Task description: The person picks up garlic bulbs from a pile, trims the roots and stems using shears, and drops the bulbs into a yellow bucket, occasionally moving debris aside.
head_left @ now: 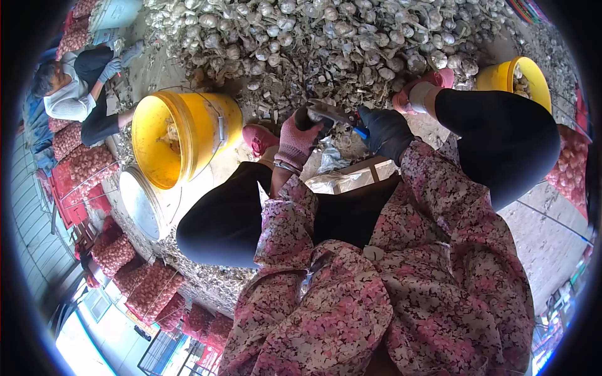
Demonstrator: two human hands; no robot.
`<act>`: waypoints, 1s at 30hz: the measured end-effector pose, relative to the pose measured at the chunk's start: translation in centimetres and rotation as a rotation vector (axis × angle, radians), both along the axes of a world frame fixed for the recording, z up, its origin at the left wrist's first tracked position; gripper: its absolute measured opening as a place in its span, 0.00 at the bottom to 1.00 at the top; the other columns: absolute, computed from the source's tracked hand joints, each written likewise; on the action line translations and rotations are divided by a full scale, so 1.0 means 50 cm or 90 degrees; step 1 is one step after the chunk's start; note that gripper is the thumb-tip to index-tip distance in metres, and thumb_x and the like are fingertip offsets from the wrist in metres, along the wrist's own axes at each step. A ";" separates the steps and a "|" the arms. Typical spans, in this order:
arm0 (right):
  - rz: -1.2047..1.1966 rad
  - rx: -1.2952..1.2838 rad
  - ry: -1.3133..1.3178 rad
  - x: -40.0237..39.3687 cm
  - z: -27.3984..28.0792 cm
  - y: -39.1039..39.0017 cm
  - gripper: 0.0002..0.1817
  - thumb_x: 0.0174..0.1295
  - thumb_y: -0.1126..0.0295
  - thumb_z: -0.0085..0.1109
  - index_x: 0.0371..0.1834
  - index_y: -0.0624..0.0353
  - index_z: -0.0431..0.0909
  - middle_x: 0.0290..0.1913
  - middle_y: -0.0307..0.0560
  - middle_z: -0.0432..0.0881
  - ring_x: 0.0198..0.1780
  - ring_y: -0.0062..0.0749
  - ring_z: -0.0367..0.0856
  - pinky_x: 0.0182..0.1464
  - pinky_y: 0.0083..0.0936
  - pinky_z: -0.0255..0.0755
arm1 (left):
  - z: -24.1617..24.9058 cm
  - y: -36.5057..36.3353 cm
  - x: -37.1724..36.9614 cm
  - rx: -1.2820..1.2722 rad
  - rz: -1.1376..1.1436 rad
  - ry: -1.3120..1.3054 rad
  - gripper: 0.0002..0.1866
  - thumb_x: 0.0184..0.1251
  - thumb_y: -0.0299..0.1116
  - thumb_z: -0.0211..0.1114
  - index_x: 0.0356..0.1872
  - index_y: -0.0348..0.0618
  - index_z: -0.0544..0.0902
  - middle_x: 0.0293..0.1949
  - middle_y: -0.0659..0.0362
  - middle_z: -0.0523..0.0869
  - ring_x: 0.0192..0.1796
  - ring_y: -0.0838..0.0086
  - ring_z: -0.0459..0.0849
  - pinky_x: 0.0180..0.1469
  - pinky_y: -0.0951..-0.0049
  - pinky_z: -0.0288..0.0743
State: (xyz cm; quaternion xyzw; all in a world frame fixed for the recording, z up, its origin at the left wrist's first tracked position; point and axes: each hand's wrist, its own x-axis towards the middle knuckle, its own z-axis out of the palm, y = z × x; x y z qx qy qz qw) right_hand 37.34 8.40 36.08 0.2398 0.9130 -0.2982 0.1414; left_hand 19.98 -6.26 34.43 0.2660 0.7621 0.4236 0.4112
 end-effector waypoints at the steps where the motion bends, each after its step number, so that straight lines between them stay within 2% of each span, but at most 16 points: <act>1: -0.032 -0.035 -0.013 0.000 -0.018 0.001 0.23 0.52 0.60 0.64 0.50 0.59 0.73 0.32 0.56 0.81 0.38 0.52 0.81 0.40 0.44 0.72 | -0.011 -0.006 -0.001 0.019 0.005 -0.035 0.22 0.56 0.21 0.67 0.54 0.36 0.77 0.42 0.56 0.86 0.44 0.75 0.84 0.50 0.75 0.77; 4: -0.121 -0.072 0.028 0.005 -0.103 -0.009 0.17 0.56 0.59 0.61 0.41 0.60 0.76 0.28 0.55 0.80 0.34 0.48 0.81 0.36 0.42 0.72 | -0.130 -0.034 -0.013 0.116 0.035 -0.193 0.20 0.58 0.21 0.67 0.53 0.39 0.78 0.43 0.57 0.86 0.44 0.72 0.84 0.50 0.71 0.78; 6: -0.183 -0.078 0.081 0.001 -0.124 -0.004 0.16 0.59 0.57 0.61 0.36 0.60 0.77 0.25 0.52 0.79 0.31 0.43 0.82 0.33 0.40 0.72 | -0.123 -0.018 -0.002 0.188 0.057 -0.317 0.19 0.58 0.22 0.68 0.53 0.40 0.79 0.44 0.57 0.86 0.45 0.70 0.84 0.49 0.69 0.79; 8: -0.436 -0.432 -0.058 -0.005 -0.130 0.006 0.19 0.59 0.52 0.61 0.25 0.59 0.78 0.21 0.47 0.79 0.25 0.38 0.80 0.33 0.36 0.72 | -0.001 0.026 0.032 0.353 0.265 -0.569 0.17 0.61 0.27 0.67 0.52 0.42 0.78 0.47 0.58 0.84 0.49 0.66 0.82 0.51 0.63 0.78; 9: -0.524 -0.585 -0.038 -0.002 -0.141 0.007 0.23 0.60 0.49 0.59 0.24 0.61 0.78 0.17 0.41 0.76 0.22 0.31 0.77 0.30 0.31 0.70 | -0.028 0.016 0.014 0.329 0.310 -0.625 0.16 0.64 0.32 0.64 0.52 0.42 0.77 0.49 0.59 0.82 0.52 0.65 0.80 0.53 0.59 0.76; 12: -0.546 -0.605 0.035 -0.004 -0.181 -0.006 0.24 0.60 0.48 0.59 0.27 0.62 0.78 0.19 0.40 0.77 0.23 0.28 0.77 0.29 0.29 0.69 | -0.122 0.012 -0.040 0.381 0.385 -0.813 0.16 0.65 0.37 0.63 0.51 0.43 0.77 0.46 0.60 0.82 0.51 0.64 0.80 0.53 0.56 0.75; 13: -0.500 -0.562 0.053 -0.007 -0.183 -0.004 0.24 0.60 0.48 0.60 0.29 0.62 0.79 0.22 0.44 0.80 0.25 0.31 0.78 0.31 0.30 0.71 | -0.162 0.007 -0.026 0.313 0.313 -0.459 0.16 0.65 0.38 0.63 0.51 0.45 0.77 0.44 0.58 0.82 0.52 0.64 0.79 0.52 0.61 0.75; 14: -0.502 -0.564 0.051 -0.009 -0.183 -0.001 0.24 0.60 0.48 0.60 0.29 0.62 0.79 0.22 0.44 0.80 0.25 0.31 0.78 0.31 0.30 0.71 | -0.192 0.015 -0.035 0.310 0.314 -0.461 0.16 0.65 0.38 0.63 0.51 0.45 0.77 0.44 0.58 0.82 0.52 0.64 0.79 0.52 0.61 0.75; 16: -0.410 -0.469 0.036 -0.009 -0.177 0.001 0.24 0.59 0.48 0.60 0.32 0.63 0.79 0.26 0.48 0.82 0.28 0.35 0.80 0.35 0.32 0.73 | -0.243 0.044 -0.057 -0.175 0.128 -0.207 0.30 0.63 0.44 0.64 0.64 0.49 0.67 0.61 0.51 0.73 0.60 0.62 0.77 0.56 0.63 0.75; 17: -0.435 -0.479 0.021 -0.006 -0.162 0.001 0.25 0.58 0.47 0.60 0.35 0.63 0.79 0.29 0.52 0.83 0.32 0.38 0.82 0.39 0.33 0.73 | -0.246 0.060 -0.043 -0.176 0.128 -0.208 0.30 0.63 0.44 0.64 0.64 0.49 0.67 0.61 0.51 0.73 0.60 0.62 0.77 0.56 0.63 0.75; 19: -0.434 -0.467 0.006 -0.001 -0.157 0.004 0.25 0.57 0.47 0.61 0.36 0.63 0.79 0.29 0.52 0.83 0.32 0.39 0.82 0.39 0.33 0.73 | -0.257 0.104 0.008 -0.448 -0.173 0.356 0.41 0.55 0.53 0.68 0.68 0.52 0.63 0.70 0.49 0.62 0.63 0.58 0.74 0.58 0.62 0.74; 24: -0.438 -0.420 0.004 0.007 -0.138 0.016 0.26 0.55 0.46 0.61 0.39 0.62 0.79 0.32 0.54 0.83 0.36 0.43 0.83 0.42 0.35 0.74 | -0.252 0.146 0.022 -0.632 -0.224 0.273 0.38 0.51 0.51 0.69 0.65 0.54 0.70 0.74 0.49 0.52 0.64 0.53 0.73 0.59 0.61 0.73; 26: -0.429 -0.386 -0.017 -0.002 -0.148 0.022 0.27 0.55 0.45 0.61 0.40 0.61 0.79 0.35 0.57 0.83 0.39 0.48 0.83 0.44 0.37 0.74 | -0.258 0.121 0.005 -0.470 -0.120 0.281 0.37 0.50 0.53 0.69 0.64 0.54 0.71 0.73 0.49 0.54 0.62 0.52 0.74 0.59 0.58 0.73; 27: -0.414 -0.359 -0.041 -0.008 -0.153 0.023 0.28 0.54 0.44 0.61 0.40 0.61 0.79 0.36 0.58 0.83 0.41 0.49 0.83 0.46 0.37 0.74 | -0.262 0.110 -0.003 -0.451 -0.074 0.329 0.30 0.55 0.47 0.69 0.59 0.47 0.75 0.64 0.51 0.71 0.53 0.59 0.82 0.53 0.63 0.77; 28: -0.399 -0.335 -0.066 -0.014 -0.159 0.020 0.29 0.54 0.43 0.60 0.41 0.62 0.80 0.36 0.59 0.83 0.42 0.51 0.83 0.47 0.37 0.74 | -0.263 0.091 -0.016 -0.454 -0.074 0.332 0.30 0.55 0.47 0.69 0.59 0.47 0.75 0.64 0.51 0.71 0.53 0.59 0.82 0.53 0.63 0.77; 30: -0.381 -0.359 -0.075 -0.046 -0.194 0.033 0.30 0.54 0.43 0.59 0.41 0.63 0.80 0.38 0.60 0.83 0.43 0.50 0.83 0.48 0.37 0.74 | -0.254 0.045 -0.060 -0.009 0.224 -0.172 0.24 0.57 0.36 0.70 0.55 0.40 0.78 0.48 0.57 0.84 0.41 0.69 0.85 0.44 0.74 0.78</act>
